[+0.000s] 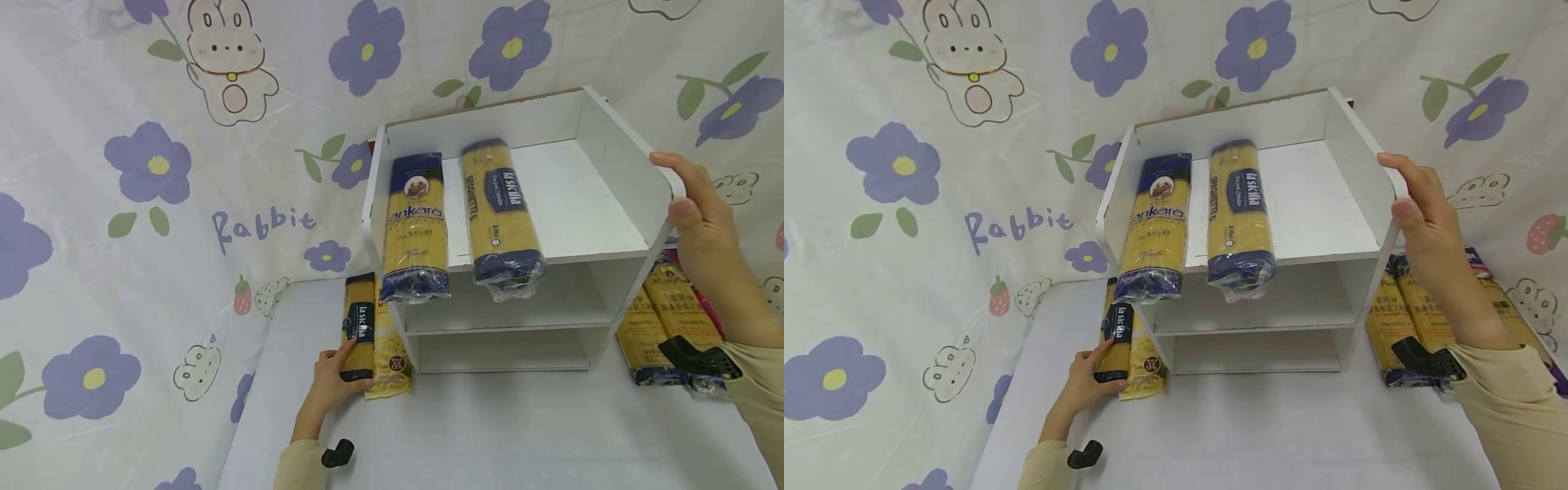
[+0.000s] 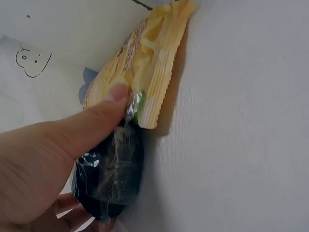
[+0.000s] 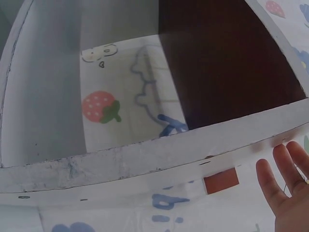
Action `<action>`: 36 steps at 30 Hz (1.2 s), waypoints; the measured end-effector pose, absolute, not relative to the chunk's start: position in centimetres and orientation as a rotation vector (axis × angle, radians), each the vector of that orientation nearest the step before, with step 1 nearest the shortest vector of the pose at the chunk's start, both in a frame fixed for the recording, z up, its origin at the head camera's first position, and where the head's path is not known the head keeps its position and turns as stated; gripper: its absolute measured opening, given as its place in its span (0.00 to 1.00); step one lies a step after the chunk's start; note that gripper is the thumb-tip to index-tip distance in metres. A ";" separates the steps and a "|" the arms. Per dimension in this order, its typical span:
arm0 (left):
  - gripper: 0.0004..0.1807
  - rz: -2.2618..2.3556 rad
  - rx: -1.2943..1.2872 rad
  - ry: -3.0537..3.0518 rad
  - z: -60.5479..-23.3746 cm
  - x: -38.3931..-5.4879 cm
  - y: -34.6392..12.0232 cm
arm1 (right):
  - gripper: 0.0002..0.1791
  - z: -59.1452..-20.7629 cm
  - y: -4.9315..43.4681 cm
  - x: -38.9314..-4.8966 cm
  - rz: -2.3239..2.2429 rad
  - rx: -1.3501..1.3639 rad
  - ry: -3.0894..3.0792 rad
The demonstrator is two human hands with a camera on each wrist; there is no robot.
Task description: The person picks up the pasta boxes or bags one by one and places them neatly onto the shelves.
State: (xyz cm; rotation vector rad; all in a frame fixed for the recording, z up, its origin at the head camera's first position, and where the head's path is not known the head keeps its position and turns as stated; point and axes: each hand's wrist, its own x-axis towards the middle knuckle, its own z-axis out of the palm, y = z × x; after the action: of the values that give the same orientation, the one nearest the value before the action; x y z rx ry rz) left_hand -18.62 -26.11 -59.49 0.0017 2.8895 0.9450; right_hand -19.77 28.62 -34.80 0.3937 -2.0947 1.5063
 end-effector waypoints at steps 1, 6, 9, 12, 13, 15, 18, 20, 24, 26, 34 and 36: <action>0.52 0.942 -0.005 2.891 -59.4 -18.7 -26.0 | 0.28 -34.8 28.6 -19.7 1.513 0.393 -2.090; 0.53 0.987 -0.084 2.915 -58.8 -19.0 -25.5 | 0.28 -34.5 28.6 -19.6 1.520 0.376 -2.102; 0.53 1.009 -0.127 2.921 -58.3 -19.1 -25.3 | 0.28 -34.4 28.6 -19.6 1.519 0.378 -2.108; 0.54 1.017 -0.136 2.912 -57.9 -19.3 -25.3 | 0.29 -34.5 28.6 -19.7 1.531 0.398 -2.083; 0.55 1.012 -0.142 2.903 -57.8 -19.4 -25.4 | 0.30 -34.5 28.6 -19.7 1.541 0.401 -2.072; 0.57 1.028 -0.139 2.875 -57.7 -19.5 -25.6 | 0.30 -34.5 28.6 -19.7 1.551 0.401 -2.066; 0.59 1.088 -0.131 2.807 -57.4 -19.8 -26.1 | 0.30 -34.6 28.5 -19.7 1.540 0.380 -2.088; 0.60 1.137 -0.115 2.749 -57.3 -20.0 -26.5 | 0.29 -34.6 28.5 -19.7 1.527 0.376 -2.101; 0.60 1.230 -0.062 2.645 -56.9 -20.5 -26.9 | 0.30 -34.9 28.6 -20.0 1.537 0.387 -2.091; 0.58 1.261 -0.018 2.610 -56.8 -20.7 -27.0 | 0.30 -35.0 28.6 -20.1 1.539 0.396 -2.085; 0.47 1.489 -0.049 2.425 -57.4 -20.5 -27.5 | 0.30 -35.1 28.6 -20.2 1.540 0.426 -2.050; 0.47 1.524 -0.053 2.400 -57.5 -20.4 -27.7 | 0.30 -35.1 28.6 -20.2 1.544 0.438 -2.034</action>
State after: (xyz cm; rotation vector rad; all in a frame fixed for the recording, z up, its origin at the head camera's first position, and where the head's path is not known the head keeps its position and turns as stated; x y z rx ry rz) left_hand -20.42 -27.69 -57.53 -0.0535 2.3999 1.5236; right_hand -20.23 28.59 -35.12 0.4384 -2.0336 1.5442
